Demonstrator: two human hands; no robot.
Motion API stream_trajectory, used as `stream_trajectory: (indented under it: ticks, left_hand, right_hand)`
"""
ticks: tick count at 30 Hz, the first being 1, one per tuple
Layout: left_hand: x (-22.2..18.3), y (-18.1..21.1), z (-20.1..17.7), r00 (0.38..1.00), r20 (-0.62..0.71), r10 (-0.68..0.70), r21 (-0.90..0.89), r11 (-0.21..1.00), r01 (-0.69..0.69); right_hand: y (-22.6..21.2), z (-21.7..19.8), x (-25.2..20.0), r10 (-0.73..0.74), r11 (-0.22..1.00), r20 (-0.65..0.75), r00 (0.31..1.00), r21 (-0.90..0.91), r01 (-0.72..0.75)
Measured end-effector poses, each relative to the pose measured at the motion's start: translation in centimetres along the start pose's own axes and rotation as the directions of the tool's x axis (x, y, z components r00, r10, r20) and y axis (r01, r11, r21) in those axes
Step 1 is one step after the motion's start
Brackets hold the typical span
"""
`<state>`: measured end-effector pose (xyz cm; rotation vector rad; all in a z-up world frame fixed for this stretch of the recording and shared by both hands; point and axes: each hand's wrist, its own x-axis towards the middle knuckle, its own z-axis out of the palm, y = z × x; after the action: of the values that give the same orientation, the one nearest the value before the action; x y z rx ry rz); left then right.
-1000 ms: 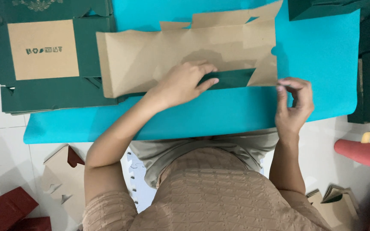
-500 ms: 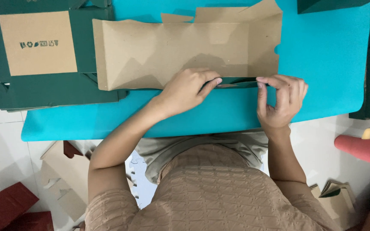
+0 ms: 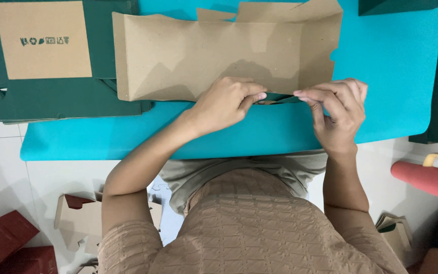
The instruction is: The person folds a flat cardboard box into a rectangular container by creasing and tucking the flaps. They then place a decorative lid on top and set the finished box aside. The process is repeated with another box.
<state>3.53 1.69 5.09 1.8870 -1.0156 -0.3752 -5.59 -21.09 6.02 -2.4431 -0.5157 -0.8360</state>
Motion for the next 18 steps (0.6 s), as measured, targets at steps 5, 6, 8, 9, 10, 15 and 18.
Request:
stream_trajectory:
  ticks: [5, 6, 8, 9, 10, 15, 18]
  left_hand:
    - [-0.1, 0.0, 0.2, 1.0, 0.003, 0.002, 0.006, 1.0, -0.002]
    - [-0.2, -0.3, 0.4, 1.0, 0.011, 0.002, 0.003, 1.0, -0.003]
    - [-0.2, -0.2, 0.2, 1.0, 0.007, 0.013, 0.012, 1.0, -0.013]
    - [-0.2, -0.2, 0.1, 1.0, 0.004, 0.025, 0.021, 0.999, -0.025]
    - [-0.2, -0.1, 0.3, 1.0, 0.005, 0.024, 0.021, 0.999, -0.024]
    - [-0.2, 0.2, 0.4, 0.999, -0.013, 0.047, 0.013, 0.999, -0.047]
    - [-0.2, 0.4, 0.2, 0.999, -0.002, 0.05, 0.043, 0.998, -0.05]
  right_hand:
    - [-0.4, -0.2, 0.5, -0.028, 1.0, 0.02, 0.999, 0.012, 0.028]
    - [-0.5, -0.2, 0.5, -0.034, 0.999, 0.023, 0.999, 0.014, 0.034]
    - [-0.4, -0.3, 0.4, -0.048, 0.999, 0.04, 0.998, 0.005, 0.048]
    - [-0.3, -0.4, 0.4, -0.062, 0.998, 0.055, 0.997, -0.004, 0.062]
    - [-0.6, 0.1, 0.5, -0.061, 0.998, 0.055, 0.997, -0.004, 0.061]
    - [-1.4, 0.9, 1.0, -0.11, 0.994, 0.042, 0.993, -0.016, 0.111]
    - [-1.7, 0.8, 1.1, -0.109, 0.994, 0.046, 0.993, -0.028, 0.11]
